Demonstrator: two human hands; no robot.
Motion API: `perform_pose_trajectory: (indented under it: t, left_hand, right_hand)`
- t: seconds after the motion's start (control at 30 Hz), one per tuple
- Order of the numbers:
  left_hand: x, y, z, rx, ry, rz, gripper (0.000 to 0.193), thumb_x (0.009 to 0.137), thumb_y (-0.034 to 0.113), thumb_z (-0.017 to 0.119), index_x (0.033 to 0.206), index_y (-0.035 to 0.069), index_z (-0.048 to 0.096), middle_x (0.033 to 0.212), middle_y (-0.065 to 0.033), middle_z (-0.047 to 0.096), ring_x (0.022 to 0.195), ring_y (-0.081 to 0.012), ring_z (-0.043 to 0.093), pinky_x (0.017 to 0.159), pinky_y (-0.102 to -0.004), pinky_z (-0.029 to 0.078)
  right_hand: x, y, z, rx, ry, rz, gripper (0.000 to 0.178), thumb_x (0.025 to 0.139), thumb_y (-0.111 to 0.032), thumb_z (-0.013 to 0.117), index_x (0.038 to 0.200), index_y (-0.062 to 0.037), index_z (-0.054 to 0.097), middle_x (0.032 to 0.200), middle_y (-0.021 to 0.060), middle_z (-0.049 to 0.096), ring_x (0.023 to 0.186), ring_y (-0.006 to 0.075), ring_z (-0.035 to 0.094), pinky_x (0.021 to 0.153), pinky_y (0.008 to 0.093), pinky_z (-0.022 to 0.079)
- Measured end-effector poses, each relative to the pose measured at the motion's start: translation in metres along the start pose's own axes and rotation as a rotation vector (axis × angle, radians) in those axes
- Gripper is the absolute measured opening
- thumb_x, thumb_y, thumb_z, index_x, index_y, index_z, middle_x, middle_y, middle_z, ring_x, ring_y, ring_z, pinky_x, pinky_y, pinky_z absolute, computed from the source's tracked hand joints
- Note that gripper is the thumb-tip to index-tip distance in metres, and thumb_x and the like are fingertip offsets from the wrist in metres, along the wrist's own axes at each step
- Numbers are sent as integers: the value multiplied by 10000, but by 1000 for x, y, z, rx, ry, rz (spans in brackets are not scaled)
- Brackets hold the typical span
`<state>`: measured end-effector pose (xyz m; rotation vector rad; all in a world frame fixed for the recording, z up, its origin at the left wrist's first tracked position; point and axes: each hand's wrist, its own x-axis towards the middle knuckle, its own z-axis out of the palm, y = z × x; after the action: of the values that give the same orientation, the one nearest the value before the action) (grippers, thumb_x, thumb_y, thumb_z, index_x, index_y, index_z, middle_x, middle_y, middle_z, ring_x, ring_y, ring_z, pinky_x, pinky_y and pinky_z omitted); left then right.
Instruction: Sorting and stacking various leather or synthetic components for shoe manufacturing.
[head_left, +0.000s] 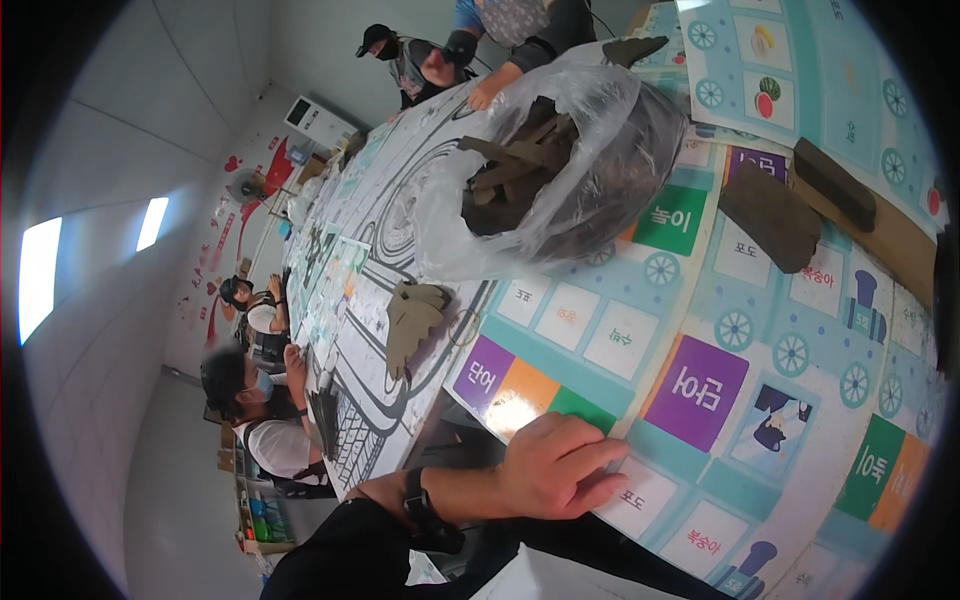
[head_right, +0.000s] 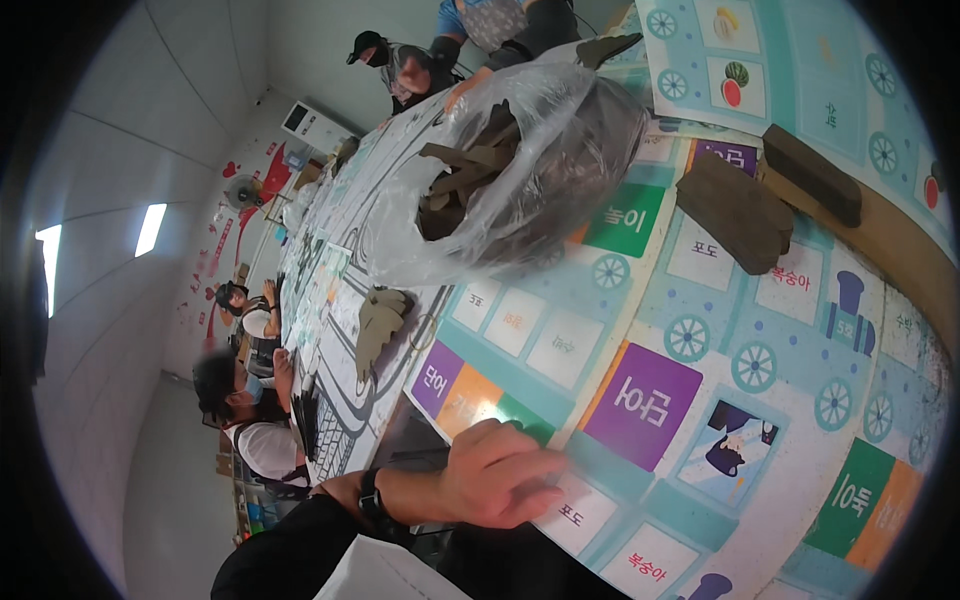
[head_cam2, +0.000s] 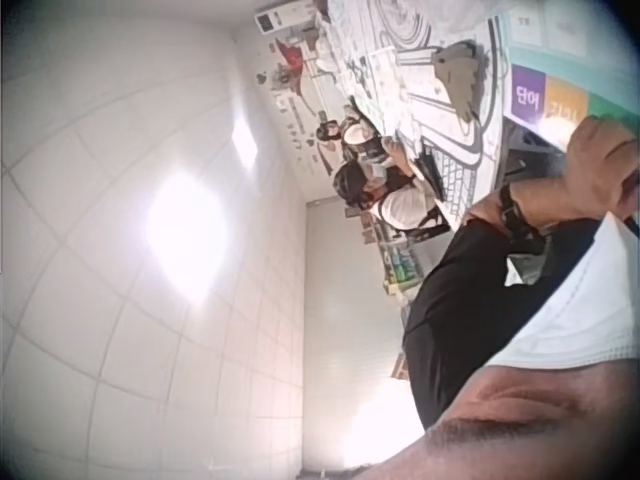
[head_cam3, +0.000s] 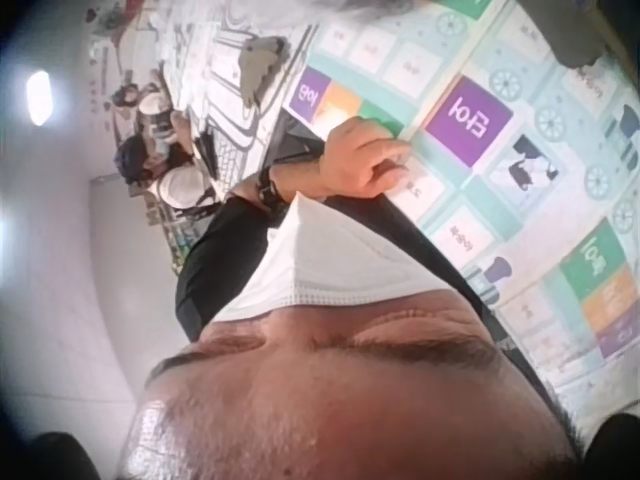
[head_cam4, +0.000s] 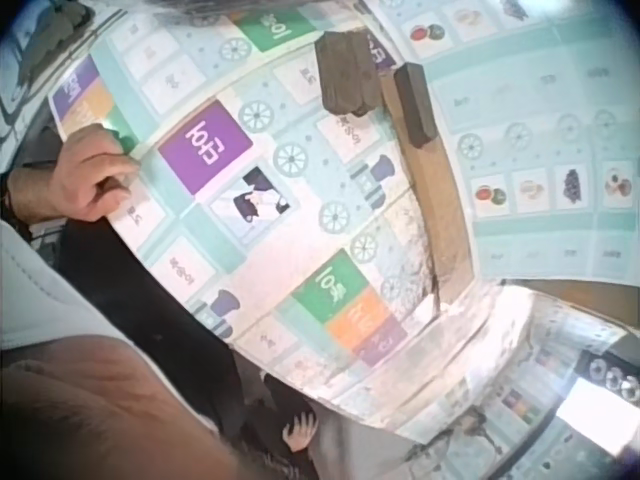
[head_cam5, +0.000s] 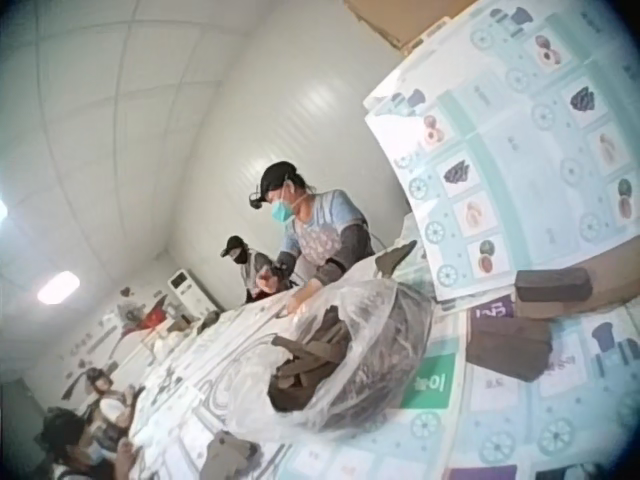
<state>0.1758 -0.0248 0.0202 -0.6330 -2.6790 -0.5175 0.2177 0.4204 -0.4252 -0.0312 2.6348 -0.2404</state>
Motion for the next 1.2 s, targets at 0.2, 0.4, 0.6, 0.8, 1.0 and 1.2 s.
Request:
perform_pose_trajectory:
  t: [0.2,0.4,0.6,0.8,1.0,1.2]
  left_hand:
    - [6,-5,6,-24,-5,4,333,760,281,816,1022,84,757,821,-39,571,618,-212,550,537,-320,440]
    - [6,-2,0,1,24,17,325,733,259,833,993,83,747,823,-38,565,615,-215,560,533,-322,441]
    - [-7,-6,5,-51,95,17,339,731,244,833,1011,93,716,874,-47,579,690,-239,605,599,-350,486]
    - [-3,-3,10,-128,169,82,238,825,298,780,955,118,693,873,-75,597,756,-285,634,653,-401,516]
    - [-21,-23,2,-114,215,38,227,851,279,763,961,89,703,856,-72,612,773,-314,648,671,-417,525]
    - [23,-12,-15,-323,-108,12,182,886,235,735,922,58,715,883,-122,660,794,-342,662,697,-438,531]
  right_hand:
    - [10,-10,6,12,-10,13,425,995,-321,597,1312,-41,640,1252,217,652,1154,356,623,1001,469,489]
    - [14,-22,-3,7,-11,13,418,1006,-322,585,1312,-43,644,1239,212,663,1144,343,633,997,456,492]
    - [-13,-37,-6,-36,-35,33,412,1017,-324,573,1311,-44,648,1225,208,674,1134,330,643,993,444,496]
    - [-61,-27,-39,12,-34,-16,407,1028,-325,561,1311,-46,652,1211,203,685,1123,318,653,989,432,499]
    - [-215,-196,-273,697,16,-162,282,991,-233,651,1206,-60,710,1114,168,723,1045,303,693,916,392,540]
    - [-253,-253,-443,379,359,-899,165,912,-74,719,1053,11,726,934,132,720,859,233,702,751,342,551]
